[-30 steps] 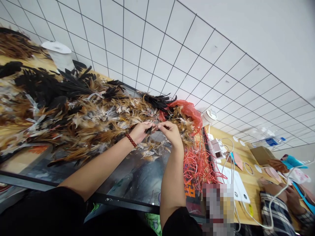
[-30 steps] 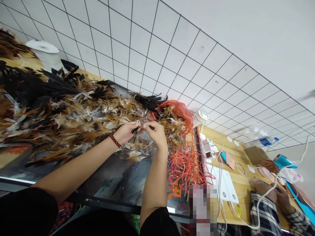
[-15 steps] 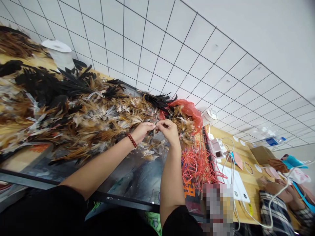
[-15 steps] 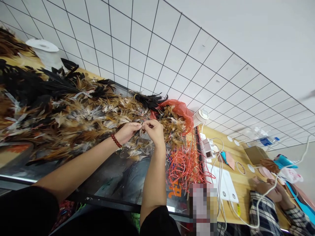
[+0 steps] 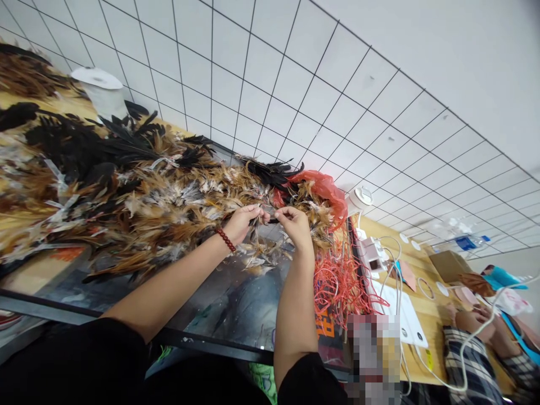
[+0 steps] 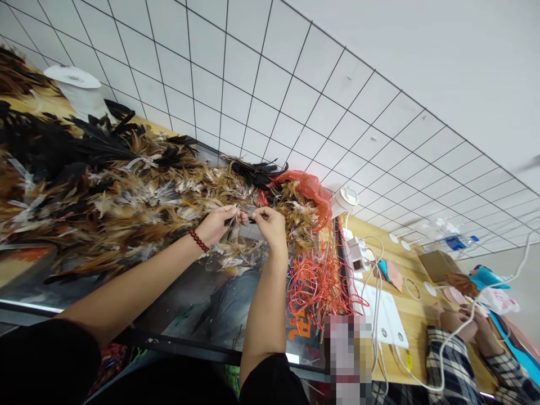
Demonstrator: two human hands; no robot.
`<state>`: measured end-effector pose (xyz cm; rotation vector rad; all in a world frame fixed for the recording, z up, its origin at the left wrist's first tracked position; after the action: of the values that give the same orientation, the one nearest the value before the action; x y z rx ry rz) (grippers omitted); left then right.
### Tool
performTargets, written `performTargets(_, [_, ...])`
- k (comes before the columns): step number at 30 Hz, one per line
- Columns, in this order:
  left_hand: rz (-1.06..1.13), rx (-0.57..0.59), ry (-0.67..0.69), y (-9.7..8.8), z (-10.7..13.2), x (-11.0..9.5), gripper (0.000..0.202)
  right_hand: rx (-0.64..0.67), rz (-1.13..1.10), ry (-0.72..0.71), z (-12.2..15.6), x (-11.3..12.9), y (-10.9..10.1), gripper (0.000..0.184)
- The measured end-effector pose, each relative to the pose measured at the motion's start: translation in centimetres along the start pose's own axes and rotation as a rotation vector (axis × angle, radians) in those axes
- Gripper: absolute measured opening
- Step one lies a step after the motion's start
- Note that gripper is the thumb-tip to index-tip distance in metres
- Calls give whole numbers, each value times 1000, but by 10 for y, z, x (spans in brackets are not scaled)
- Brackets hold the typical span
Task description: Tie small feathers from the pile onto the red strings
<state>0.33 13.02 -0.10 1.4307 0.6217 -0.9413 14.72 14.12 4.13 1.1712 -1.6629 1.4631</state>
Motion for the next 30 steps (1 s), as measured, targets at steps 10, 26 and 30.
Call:
performTargets(10, [-77,-54,88,-3,0,-6,18,69,-3,-38,0,11,18,26])
performTargets(26, [-47,212,-13,21,4,-2,25,177,-341,-1,4,25,41,24])
performTargets(30, [-103,173,51,18,2,-5,25,85,-205,-65,1,27,36,15])
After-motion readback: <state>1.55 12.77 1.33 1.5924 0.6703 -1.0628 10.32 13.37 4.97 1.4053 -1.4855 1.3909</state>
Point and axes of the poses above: each hand's wrist, its own z-axis away from the middle knuckle, its own y-axis out of the palm, x = y × z, the point moved 9 cm from there along -z, towards the middle knuckle, and after that the axes turned 2 degrees about -y, right-handed, at the moved point
